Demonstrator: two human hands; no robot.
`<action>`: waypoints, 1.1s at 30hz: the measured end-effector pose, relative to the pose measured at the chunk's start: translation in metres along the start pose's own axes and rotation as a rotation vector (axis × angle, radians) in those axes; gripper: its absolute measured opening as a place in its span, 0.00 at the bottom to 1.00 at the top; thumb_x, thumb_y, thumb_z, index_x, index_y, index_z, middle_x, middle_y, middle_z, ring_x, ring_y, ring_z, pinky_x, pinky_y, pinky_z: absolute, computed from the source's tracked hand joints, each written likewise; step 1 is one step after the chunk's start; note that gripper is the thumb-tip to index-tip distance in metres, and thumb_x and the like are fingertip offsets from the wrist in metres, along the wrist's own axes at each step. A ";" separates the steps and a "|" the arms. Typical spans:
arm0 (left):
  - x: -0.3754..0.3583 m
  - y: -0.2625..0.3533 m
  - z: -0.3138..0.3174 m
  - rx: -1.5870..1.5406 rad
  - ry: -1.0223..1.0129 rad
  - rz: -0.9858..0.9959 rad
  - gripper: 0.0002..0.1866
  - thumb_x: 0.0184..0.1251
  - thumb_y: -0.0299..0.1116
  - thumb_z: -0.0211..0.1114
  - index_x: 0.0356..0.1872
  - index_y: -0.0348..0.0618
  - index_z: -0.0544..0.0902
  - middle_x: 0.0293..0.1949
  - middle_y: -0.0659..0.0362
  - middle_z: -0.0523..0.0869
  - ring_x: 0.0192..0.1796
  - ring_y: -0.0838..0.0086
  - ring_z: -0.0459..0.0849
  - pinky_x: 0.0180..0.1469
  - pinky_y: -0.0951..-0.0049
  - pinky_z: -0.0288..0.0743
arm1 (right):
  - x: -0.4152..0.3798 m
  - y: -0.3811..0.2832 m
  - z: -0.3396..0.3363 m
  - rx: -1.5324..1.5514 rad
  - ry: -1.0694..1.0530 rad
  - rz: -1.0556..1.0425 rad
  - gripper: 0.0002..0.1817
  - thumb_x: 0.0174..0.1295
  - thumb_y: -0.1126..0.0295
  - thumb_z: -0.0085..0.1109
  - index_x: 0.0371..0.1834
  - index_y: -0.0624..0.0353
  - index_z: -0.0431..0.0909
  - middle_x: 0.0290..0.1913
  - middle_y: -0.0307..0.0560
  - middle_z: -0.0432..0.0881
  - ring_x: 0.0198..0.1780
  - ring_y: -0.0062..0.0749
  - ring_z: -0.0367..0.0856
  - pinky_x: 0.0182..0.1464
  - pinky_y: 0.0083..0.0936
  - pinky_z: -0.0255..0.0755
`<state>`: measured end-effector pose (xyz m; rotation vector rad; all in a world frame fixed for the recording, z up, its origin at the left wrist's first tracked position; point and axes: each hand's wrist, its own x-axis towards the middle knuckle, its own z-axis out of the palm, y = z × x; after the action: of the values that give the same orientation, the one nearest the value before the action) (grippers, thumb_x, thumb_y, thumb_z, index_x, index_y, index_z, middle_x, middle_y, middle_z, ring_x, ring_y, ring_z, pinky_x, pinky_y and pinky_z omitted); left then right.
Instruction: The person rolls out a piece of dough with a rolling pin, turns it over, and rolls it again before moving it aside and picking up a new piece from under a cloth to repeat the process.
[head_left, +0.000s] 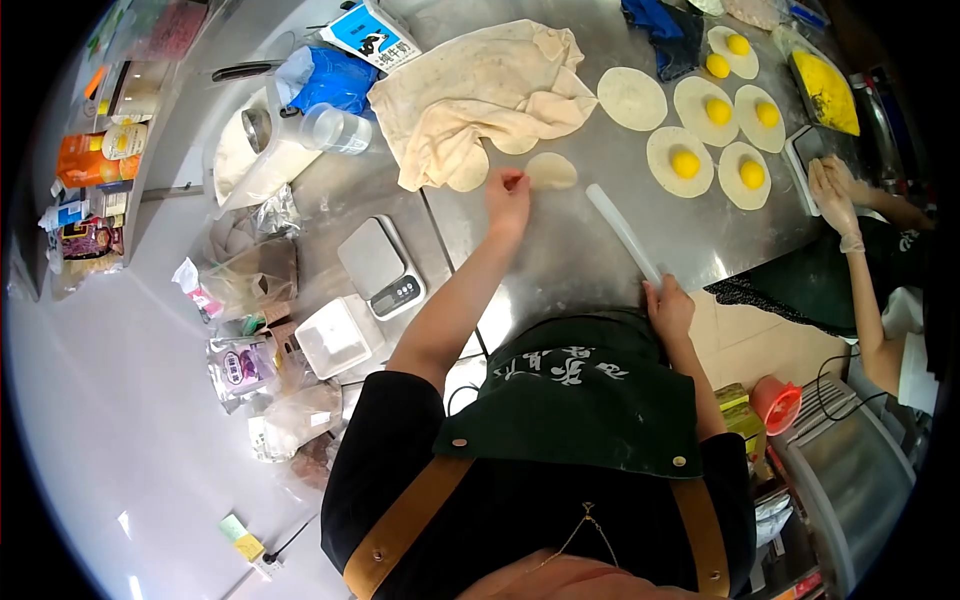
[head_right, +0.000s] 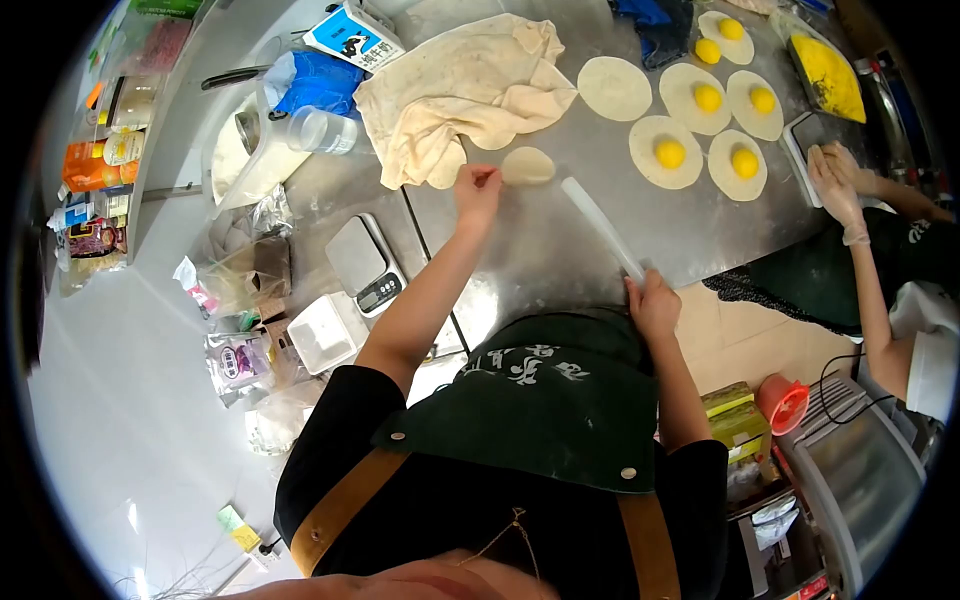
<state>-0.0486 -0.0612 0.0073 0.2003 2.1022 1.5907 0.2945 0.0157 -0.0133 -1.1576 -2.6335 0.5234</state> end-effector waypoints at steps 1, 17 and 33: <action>0.000 -0.002 -0.003 0.054 0.061 0.014 0.15 0.57 0.31 0.74 0.39 0.35 0.77 0.37 0.54 0.83 0.37 0.71 0.81 0.40 0.72 0.75 | -0.001 -0.001 -0.001 0.001 -0.016 -0.008 0.20 0.64 0.52 0.61 0.43 0.60 0.73 0.25 0.56 0.81 0.24 0.54 0.80 0.25 0.45 0.73; 0.141 0.032 -0.095 1.055 0.334 0.321 0.16 0.57 0.27 0.61 0.49 0.41 0.78 0.49 0.47 0.81 0.53 0.52 0.80 0.55 0.56 0.75 | 0.000 -0.006 -0.003 0.011 -0.030 0.063 0.21 0.64 0.52 0.60 0.46 0.60 0.74 0.27 0.56 0.82 0.26 0.53 0.82 0.28 0.44 0.75; 0.022 -0.049 -0.181 0.725 0.429 0.517 0.04 0.62 0.25 0.60 0.35 0.38 0.82 0.34 0.47 0.83 0.40 0.51 0.82 0.43 0.58 0.76 | 0.004 -0.001 0.000 0.011 -0.046 0.014 0.20 0.64 0.52 0.61 0.41 0.59 0.72 0.24 0.56 0.80 0.26 0.55 0.81 0.27 0.46 0.74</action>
<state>-0.1435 -0.2234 -0.0094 0.7511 3.0952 1.0887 0.2915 0.0180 -0.0125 -1.1746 -2.6594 0.5734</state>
